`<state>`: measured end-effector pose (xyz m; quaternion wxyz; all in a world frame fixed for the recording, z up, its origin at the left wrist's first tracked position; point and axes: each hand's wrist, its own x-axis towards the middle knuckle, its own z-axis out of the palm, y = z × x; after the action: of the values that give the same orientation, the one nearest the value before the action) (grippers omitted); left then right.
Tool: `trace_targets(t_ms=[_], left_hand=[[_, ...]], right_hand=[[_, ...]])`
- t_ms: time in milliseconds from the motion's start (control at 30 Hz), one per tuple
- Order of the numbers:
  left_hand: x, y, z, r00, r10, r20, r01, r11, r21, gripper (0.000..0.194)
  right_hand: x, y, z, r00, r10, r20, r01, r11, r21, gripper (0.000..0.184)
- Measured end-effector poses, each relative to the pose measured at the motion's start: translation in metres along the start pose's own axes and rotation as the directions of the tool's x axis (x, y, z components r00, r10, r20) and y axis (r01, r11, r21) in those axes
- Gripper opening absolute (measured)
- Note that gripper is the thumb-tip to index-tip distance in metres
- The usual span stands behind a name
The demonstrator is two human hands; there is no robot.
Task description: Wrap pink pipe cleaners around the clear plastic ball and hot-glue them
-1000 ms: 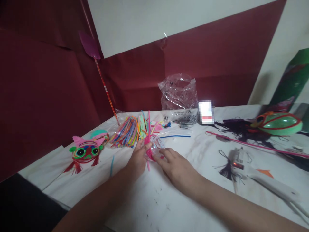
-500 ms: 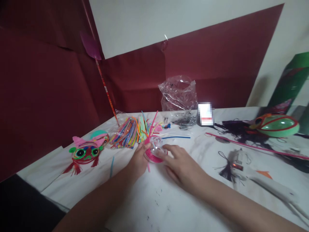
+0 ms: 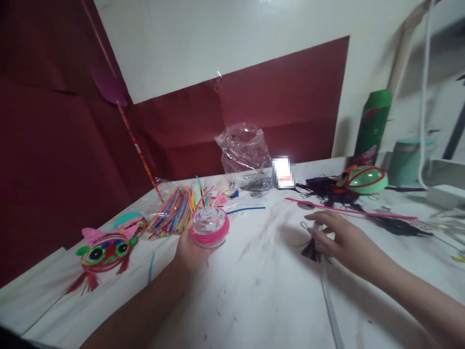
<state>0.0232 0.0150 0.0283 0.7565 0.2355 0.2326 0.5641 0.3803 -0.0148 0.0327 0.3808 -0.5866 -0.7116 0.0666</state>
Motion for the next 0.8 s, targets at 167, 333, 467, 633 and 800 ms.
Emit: trace_targets(t_ms=[167,333,467,633,800], left_hand=[[0.0,0.001,-0.004,0.999,0.032,0.003,-0.032,0.999,0.026,0.058],[0.001,0.002,-0.006,0.999,0.028,0.034,-0.03,0.998,0.055,0.067],[0.0,-0.002,-0.005,0.997,0.013,0.08,-0.019,0.998,0.066,0.06],[-0.002,-0.009,-0.004,0.988,0.011,0.151,-0.02,0.998,0.057,0.057],[-0.003,-0.009,-0.002,0.975,-0.03,0.22,0.01,0.996,0.09,0.058]], right_hand=[[-0.001,0.008,-0.004,0.999,-0.005,0.036,0.005,1.0,-0.001,0.028],[0.004,0.025,-0.008,0.998,0.06,0.035,-0.061,0.998,0.009,0.032],[0.0,0.002,0.007,0.991,-0.128,0.022,0.129,0.991,-0.04,0.03],[-0.014,-0.07,0.05,0.737,-0.674,0.052,0.675,0.731,-0.1,0.057],[-0.02,-0.125,0.077,0.712,-0.681,0.169,0.695,0.719,-0.032,0.074]])
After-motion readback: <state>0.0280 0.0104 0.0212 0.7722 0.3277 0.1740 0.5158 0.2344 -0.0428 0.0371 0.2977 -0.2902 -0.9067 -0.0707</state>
